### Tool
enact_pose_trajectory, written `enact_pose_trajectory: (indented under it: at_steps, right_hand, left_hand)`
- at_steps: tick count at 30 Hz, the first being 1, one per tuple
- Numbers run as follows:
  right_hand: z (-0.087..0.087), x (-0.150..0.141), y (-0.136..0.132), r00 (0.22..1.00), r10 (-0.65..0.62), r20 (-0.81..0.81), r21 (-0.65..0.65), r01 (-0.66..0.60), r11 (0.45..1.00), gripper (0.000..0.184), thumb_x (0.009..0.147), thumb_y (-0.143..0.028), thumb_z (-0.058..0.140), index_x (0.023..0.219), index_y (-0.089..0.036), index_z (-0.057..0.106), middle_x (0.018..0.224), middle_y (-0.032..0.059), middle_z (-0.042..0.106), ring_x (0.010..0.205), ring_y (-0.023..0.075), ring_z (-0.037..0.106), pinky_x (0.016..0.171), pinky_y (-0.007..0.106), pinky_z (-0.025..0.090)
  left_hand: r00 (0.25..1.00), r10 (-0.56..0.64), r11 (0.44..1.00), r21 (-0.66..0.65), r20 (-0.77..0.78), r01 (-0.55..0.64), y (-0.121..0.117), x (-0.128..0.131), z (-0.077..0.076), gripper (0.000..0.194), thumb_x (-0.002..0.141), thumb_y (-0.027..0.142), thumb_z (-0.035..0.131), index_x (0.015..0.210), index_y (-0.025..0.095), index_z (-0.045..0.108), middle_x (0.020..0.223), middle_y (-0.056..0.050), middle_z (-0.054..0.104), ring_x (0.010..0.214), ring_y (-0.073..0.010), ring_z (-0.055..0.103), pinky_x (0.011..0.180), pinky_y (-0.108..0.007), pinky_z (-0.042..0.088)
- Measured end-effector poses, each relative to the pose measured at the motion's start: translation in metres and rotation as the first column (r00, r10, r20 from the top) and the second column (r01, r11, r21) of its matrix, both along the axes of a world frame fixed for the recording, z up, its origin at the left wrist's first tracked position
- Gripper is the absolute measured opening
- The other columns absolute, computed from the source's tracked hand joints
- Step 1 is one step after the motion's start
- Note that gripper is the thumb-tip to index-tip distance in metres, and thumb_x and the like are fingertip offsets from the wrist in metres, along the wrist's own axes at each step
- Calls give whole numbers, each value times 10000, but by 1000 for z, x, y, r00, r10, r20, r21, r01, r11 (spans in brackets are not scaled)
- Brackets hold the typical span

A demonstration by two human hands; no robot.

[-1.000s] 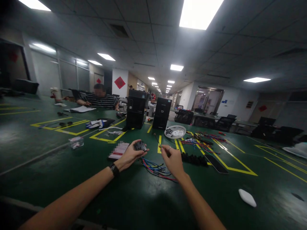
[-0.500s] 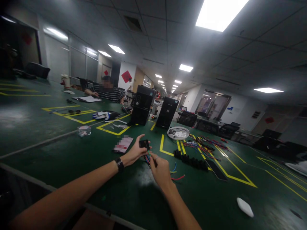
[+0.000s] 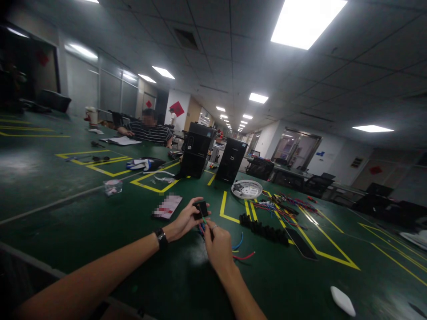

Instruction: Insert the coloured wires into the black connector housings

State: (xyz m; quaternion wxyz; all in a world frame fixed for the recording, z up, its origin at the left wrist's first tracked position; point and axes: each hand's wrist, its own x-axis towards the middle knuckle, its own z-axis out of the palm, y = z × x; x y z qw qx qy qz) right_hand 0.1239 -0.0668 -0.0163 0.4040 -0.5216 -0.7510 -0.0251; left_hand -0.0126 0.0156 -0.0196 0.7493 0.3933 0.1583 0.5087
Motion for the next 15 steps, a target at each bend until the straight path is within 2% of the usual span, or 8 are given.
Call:
enact_pose_trajectory:
  at_steps: [10,15]
  right_hand:
    - [-1,0,0,998,-61,34,14,61,998,291,916,-228,419,1045,-182,675,895,71,740,795,200,703,727,275,522]
    - [1,0,-1,998,-60,-5,43,60,997,301,926,-254,409,1059,-179,669,922,79,736,818,202,699,760,286,520]
  left_hand:
    - [1000,-1,1000,-1,17,1,-1,-1,2,411,730,157,489,1125,245,417,1147,-79,577,935,-189,627,831,-423,504]
    - [998,-3,1000,-30,62,5,-1,-3,4,386,750,121,460,1116,234,421,1103,-75,595,919,-191,641,848,-430,499]
